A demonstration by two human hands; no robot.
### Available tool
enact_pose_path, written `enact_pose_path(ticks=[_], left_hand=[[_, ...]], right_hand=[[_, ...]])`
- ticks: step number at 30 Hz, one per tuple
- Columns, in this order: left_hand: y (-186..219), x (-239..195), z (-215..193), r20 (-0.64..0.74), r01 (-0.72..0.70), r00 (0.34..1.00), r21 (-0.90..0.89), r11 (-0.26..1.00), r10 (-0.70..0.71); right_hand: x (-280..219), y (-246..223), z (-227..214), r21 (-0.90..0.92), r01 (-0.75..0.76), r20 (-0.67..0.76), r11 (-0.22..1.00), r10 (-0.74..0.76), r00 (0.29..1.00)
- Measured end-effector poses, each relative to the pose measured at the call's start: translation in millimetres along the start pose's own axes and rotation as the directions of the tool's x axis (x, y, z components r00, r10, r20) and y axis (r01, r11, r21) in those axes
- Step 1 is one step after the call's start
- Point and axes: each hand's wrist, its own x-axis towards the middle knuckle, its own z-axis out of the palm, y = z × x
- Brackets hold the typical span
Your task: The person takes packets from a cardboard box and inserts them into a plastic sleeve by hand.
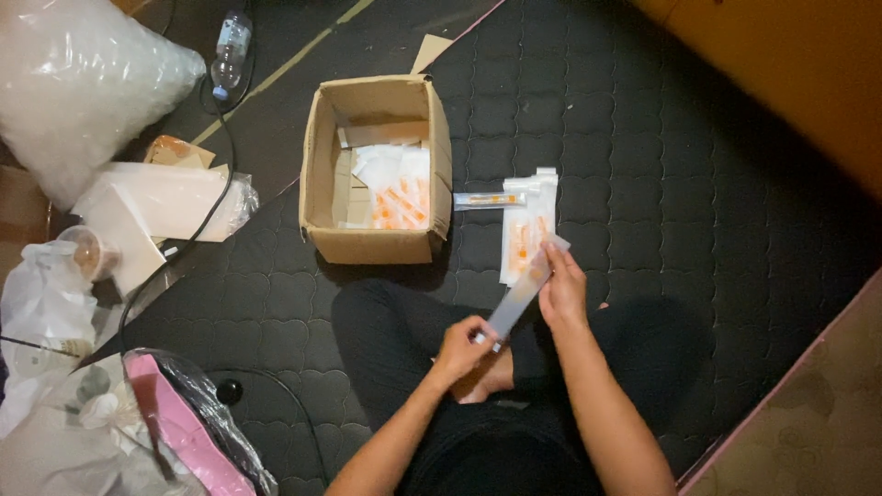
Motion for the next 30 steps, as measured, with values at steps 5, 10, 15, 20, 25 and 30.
enact_pose_path(ticks=[5, 10, 15, 20, 25, 30], left_hand=[[64, 10, -16, 0.010, -0.041, 0.999, -0.008, 0.999, 0.041], [83, 58, -17, -0.086, -0.022, 0.996, -0.240, 0.971, 0.001], [91, 87, -8, 0.017, 0.067, 0.998, -0.344, 0.936, -0.065], [90, 109, -6, 0.020, -0.008, 1.000, -0.162, 0.987, 0.012], [101, 139, -22, -0.003, -0.130, 0.991, -0.146, 0.981, 0.131], [113, 173, -35, -0.051, -0.054, 0.998, -0.175, 0.983, 0.046]], right_hand=[[8, 15, -10, -0.443, 0.106, 0.138, 0.890, -0.049, 0.989], [11, 32, -27, -0.743, 0.216, 0.284, 0.633, 0.006, 0.959], [6, 29, -40, -0.753, 0.251, 0.328, 0.608, 0.016, 0.944], [17, 35, -51, -0.780, 0.239, 0.312, 0.579, 0.028, 0.950], [-13, 19, -35, -0.784, 0.170, 0.239, 0.597, 0.037, 0.970], [-43, 19, -38, -0.779, 0.069, 0.184, 0.623, 0.121, 0.975]])
